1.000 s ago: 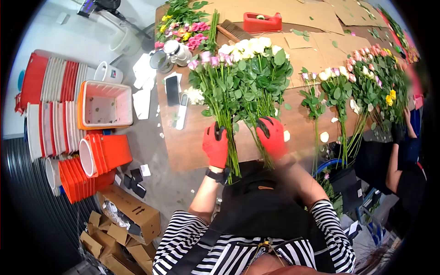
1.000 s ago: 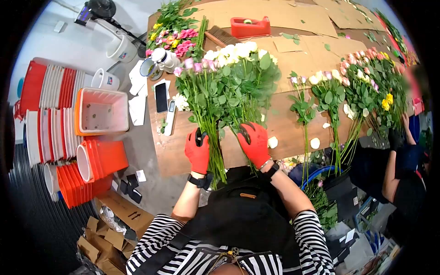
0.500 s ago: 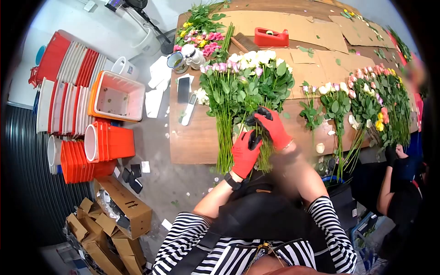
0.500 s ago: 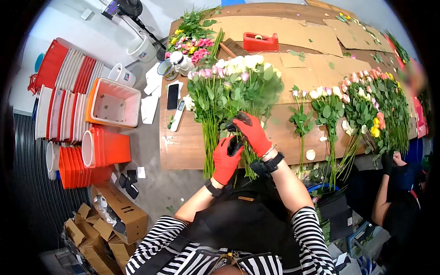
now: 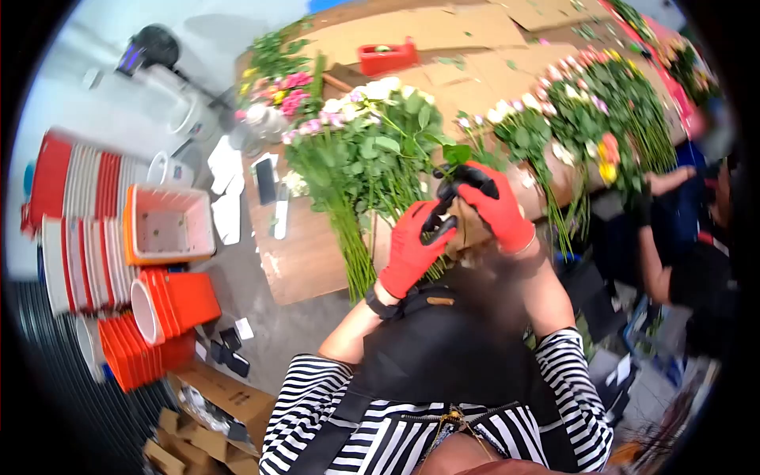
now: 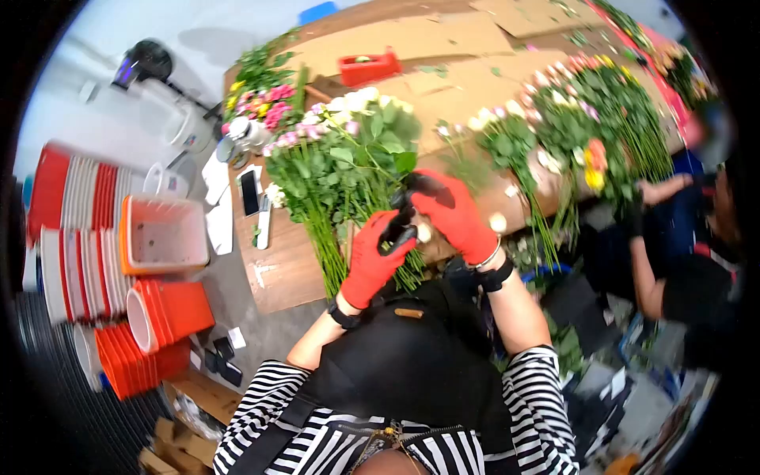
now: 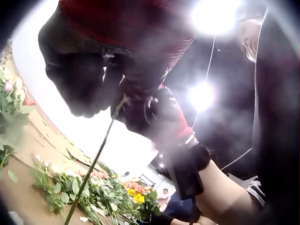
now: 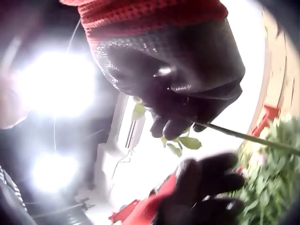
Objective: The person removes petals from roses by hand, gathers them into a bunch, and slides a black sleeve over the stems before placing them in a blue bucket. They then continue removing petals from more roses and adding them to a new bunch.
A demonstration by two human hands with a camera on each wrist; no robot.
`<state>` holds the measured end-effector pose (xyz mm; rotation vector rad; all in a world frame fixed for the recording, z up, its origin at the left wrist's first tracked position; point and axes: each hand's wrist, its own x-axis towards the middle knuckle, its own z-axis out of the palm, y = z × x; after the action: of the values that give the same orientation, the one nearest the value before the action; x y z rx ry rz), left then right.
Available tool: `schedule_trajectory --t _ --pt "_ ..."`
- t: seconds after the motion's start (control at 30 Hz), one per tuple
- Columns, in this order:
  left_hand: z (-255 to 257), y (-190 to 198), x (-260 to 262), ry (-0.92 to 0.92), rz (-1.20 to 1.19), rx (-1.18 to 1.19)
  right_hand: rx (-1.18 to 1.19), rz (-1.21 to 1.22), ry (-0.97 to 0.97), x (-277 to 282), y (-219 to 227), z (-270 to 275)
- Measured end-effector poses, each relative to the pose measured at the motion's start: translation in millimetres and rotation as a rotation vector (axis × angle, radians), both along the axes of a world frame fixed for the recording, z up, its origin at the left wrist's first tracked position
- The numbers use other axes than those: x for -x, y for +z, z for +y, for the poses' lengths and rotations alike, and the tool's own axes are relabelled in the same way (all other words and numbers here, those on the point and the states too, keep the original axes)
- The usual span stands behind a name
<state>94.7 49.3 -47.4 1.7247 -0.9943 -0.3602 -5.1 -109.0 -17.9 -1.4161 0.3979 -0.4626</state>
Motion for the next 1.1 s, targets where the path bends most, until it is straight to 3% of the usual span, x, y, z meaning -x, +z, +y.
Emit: schedule_trajectory --t 0.07,0.13,0.17,0.2,0.23,0.27,0.37,0.43,0.53,0.57,0.67,0.73,0.83,0.87,0.9,0.93,0.97,1.03,1.1 --pt "3.7 4.8 -3.7 -0.102 0.011 -0.069 -0.100 0.084 -0.134 43.7 -7.0 -13.7" --pt "12.7 -26.6 -14.0 -0.085 0.035 -0.034 -0.066 0.139 -0.246 101.0 -5.0 -20.2" --pt "18.9 -32.0 -19.7 -0.056 0.230 -0.137 -0.034 0.137 -0.274 130.3 2.6 -14.6" --pt "26.4 -52.5 -28.9 -0.020 0.295 -0.176 -0.063 0.162 -0.450 166.7 -8.7 -3.8" --pt "35.2 -76.9 -41.7 0.021 0.135 -0.184 -0.082 0.186 -0.614 207.7 -24.9 5.9" --pt "45.0 -98.8 -59.3 -0.003 0.210 -0.165 -0.104 0.230 -0.689 254.0 -46.4 16.6" --pt "55.2 -98.7 -83.8 0.084 0.432 -0.193 -0.111 0.367 -1.000 346.1 -66.8 65.8" --pt "59.3 -116.8 -106.8 0.109 0.414 -0.159 -0.134 0.492 -1.049 405.5 -99.3 96.9" --pt "52.5 -107.6 -119.4 0.117 0.353 -0.218 -0.153 0.540 -1.215 466.3 -159.0 149.9" --pt "52.7 -110.1 -122.8 0.120 0.287 -0.243 -0.184 0.488 -1.295 478.2 -178.6 159.8" --pt "61.7 -126.6 -143.1 0.120 0.024 -0.269 -0.202 0.575 -1.276 512.7 -233.5 162.9" --pt "72.4 -140.7 -154.1 0.179 0.063 -0.327 -0.120 0.626 -1.280 514.6 -261.8 147.7" --pt "86.0 -129.7 -151.3 0.244 0.197 -0.457 0.153 0.793 -1.203 492.1 -286.3 115.8" --pt "96.1 -139.5 -154.1 0.223 0.105 -0.426 0.285 1.125 -1.095 483.6 -283.4 107.8" --pt "107.9 -148.6 -158.7 0.215 0.008 -0.395 -0.003 1.166 -1.023 477.1 -275.6 98.1" --pt "113.1 -146.6 -157.0 0.239 -0.051 -0.461 0.192 1.113 -1.014 457.5 -266.1 91.2" --pt "116.0 -144.0 -152.5 0.281 -0.112 -0.532 0.225 1.037 -1.079 440.0 -266.1 82.7" --pt "133.6 -179.2 -158.2 0.382 -0.310 -0.467 0.278 0.875 -1.052 391.6 -242.9 70.1" --pt "121.1 -159.1 -139.1 0.425 -0.519 -0.463 0.473 0.831 -0.951 337.6 -217.0 60.7"
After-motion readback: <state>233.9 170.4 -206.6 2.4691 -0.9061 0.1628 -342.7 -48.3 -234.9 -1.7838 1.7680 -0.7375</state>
